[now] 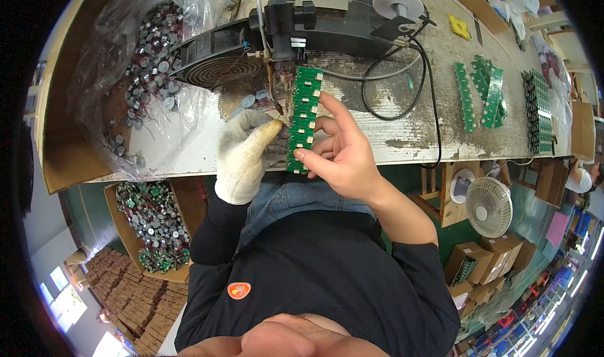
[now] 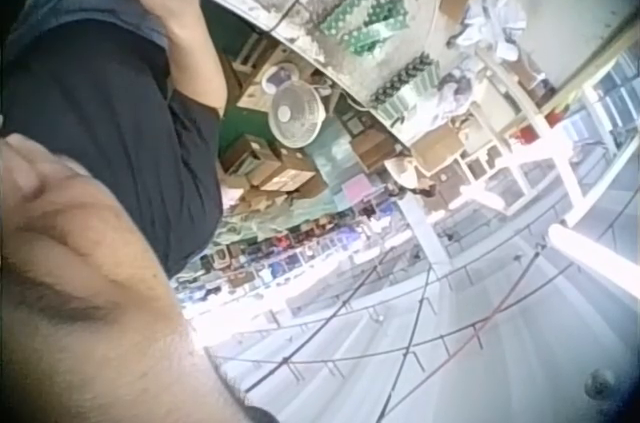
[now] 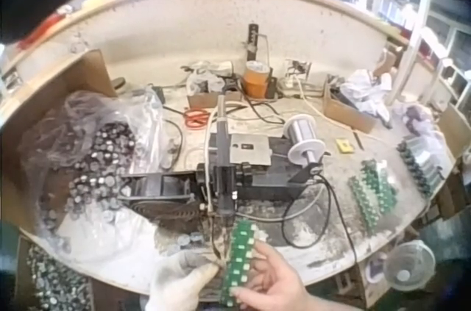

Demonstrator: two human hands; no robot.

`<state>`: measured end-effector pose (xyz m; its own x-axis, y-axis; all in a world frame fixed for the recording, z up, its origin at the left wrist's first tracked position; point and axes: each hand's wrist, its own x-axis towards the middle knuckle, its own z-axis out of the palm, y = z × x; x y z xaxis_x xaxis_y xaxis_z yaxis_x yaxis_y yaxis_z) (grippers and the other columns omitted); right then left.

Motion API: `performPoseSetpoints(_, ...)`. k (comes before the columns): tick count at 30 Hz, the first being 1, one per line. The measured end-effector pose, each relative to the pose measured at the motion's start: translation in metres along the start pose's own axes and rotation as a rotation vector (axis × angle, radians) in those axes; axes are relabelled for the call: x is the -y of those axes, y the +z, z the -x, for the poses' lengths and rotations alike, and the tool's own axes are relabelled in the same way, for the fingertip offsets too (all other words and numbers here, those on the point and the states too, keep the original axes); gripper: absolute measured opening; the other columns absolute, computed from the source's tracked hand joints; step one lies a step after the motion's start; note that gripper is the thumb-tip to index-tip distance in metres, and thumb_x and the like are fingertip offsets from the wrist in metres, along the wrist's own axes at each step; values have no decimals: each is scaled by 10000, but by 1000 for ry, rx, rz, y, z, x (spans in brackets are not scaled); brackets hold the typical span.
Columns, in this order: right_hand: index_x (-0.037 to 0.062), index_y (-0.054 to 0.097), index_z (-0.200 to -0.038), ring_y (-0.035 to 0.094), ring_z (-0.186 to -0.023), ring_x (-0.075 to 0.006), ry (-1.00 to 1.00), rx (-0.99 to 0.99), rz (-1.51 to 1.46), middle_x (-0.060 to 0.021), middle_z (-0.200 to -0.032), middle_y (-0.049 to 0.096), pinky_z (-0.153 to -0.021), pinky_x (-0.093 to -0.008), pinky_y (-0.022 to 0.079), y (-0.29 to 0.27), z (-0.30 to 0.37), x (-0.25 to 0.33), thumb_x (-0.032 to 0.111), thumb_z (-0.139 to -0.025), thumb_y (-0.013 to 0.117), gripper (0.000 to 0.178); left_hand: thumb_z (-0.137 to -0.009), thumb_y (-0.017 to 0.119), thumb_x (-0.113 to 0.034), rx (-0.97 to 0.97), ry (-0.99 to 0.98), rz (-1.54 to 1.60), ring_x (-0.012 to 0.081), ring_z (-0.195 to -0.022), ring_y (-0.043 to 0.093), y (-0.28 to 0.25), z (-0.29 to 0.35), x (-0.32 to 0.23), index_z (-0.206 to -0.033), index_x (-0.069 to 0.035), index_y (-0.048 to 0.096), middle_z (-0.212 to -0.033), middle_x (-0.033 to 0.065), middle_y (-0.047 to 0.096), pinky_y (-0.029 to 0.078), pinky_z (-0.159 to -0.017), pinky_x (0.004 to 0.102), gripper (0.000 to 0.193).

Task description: The person picks up a motor from a bag, positions its wires against a circuit board, and solders them together using a soldering station before setting the board down.

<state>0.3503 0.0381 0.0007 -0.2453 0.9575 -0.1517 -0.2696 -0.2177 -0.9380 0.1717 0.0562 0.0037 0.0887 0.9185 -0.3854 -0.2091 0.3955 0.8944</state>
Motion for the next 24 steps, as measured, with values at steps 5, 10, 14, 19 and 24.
performPoseSetpoints(5,56,134,-1486,636,-708,-133,-15,-13,3,-171,-1117,578,-535,-233,524,-1,-1,-2,-73,-818,641,849,-886,638,-114,0,-48,129,101,-735,593,5,2,-4,-922,20,606,-811,52,643,472,-649,238,142)
performPoseSetpoints(10,76,143,-1489,630,-690,-124,31,-5,14,-164,-1060,595,-531,-234,520,-3,2,-8,-59,-821,652,850,-881,635,-102,14,-45,90,105,-743,602,0,0,6,-907,27,613,-818,58,647,476,-656,237,133)
performPoseSetpoints(14,86,145,-1491,631,-676,-121,55,3,16,-156,-1018,599,-525,-233,513,-5,5,-8,-57,-824,652,850,-869,633,-83,0,-10,53,89,-713,579,2,2,5,-875,31,622,-795,46,635,463,-641,233,114)
performPoseSetpoints(19,90,143,-1492,636,-670,-124,79,5,16,-145,-982,595,-519,-237,508,-3,7,-7,-53,-825,653,852,-839,648,-68,-12,39,6,76,-675,544,1,1,8,-830,28,625,-738,24,603,442,-606,231,99)
performPoseSetpoints(24,95,144,-1491,629,-666,-121,65,-3,14,-146,-989,596,-514,-235,505,-2,7,-7,-56,-827,646,847,-809,657,-57,23,156,-155,72,-663,538,1,-2,3,-780,22,623,-717,22,592,436,-583,234,91)
